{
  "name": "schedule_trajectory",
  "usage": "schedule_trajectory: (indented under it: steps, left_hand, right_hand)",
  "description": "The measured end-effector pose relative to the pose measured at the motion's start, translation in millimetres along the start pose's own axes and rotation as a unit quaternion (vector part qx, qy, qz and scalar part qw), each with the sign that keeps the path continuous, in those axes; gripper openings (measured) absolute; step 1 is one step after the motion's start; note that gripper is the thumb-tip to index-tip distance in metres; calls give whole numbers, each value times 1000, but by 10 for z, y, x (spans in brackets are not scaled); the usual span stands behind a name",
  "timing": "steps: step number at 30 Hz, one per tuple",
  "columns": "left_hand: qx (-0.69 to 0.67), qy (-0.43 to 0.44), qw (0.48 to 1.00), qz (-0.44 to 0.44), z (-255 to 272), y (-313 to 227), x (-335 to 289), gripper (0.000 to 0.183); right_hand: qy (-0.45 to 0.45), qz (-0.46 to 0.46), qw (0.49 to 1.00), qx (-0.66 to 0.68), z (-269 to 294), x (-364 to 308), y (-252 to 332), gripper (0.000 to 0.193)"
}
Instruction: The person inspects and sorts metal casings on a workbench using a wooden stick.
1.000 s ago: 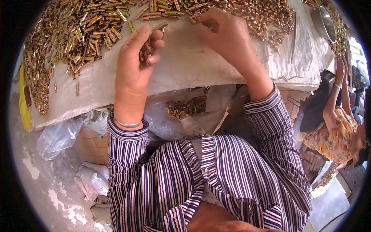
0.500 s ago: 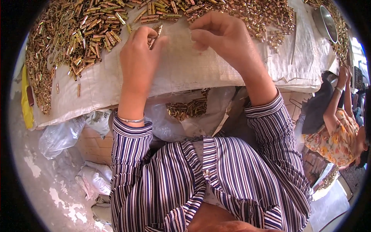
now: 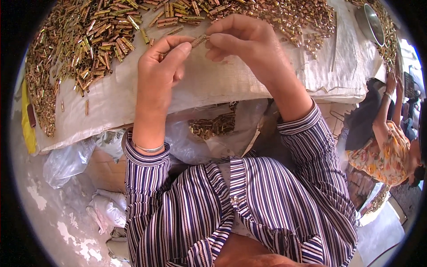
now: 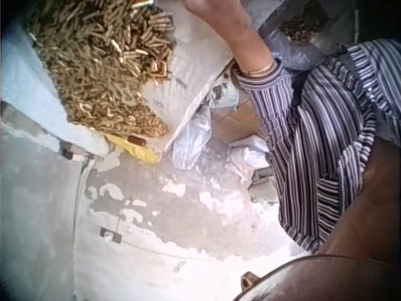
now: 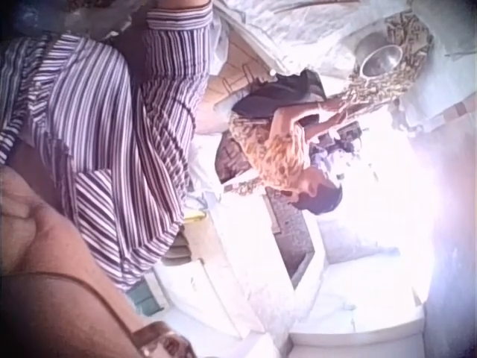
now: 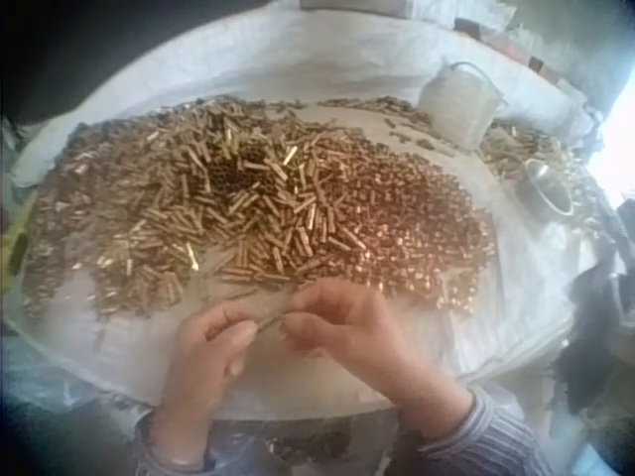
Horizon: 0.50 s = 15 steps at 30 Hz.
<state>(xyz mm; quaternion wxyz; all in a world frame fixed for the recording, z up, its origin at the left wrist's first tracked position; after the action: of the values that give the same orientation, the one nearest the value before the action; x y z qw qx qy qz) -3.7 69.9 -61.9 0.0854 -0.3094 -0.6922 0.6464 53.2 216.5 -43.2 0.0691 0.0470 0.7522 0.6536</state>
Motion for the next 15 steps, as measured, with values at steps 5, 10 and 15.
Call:
schedule_trajectory:
  steps: [5,10,15]
  left_hand:
    - [-32,19,999,-17,-2,33,13,17]
    - [-38,9,999,-22,-27,24,-1,18]
    - [-49,8,999,-15,-25,31,-17,17]
  right_hand:
    - [-1,0,1000,18,-6,1,-12,16]
    - [16,-6,999,45,-22,11,-40,16]
    - [12,-5,999,53,-14,5,-31,15]
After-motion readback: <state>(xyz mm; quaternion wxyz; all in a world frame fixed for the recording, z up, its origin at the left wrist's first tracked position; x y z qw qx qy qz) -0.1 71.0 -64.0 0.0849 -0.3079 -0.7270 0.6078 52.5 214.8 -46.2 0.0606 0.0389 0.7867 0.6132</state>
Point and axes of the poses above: each hand's wrist, its own x-axis towards the middle knuckle, its own z-axis out of the back of the hand, y = z × x, the point moved 8 cm from there along x, towards the middle knuckle, and after that the axes turned 2 degrees about y, right-handed, at the moved point
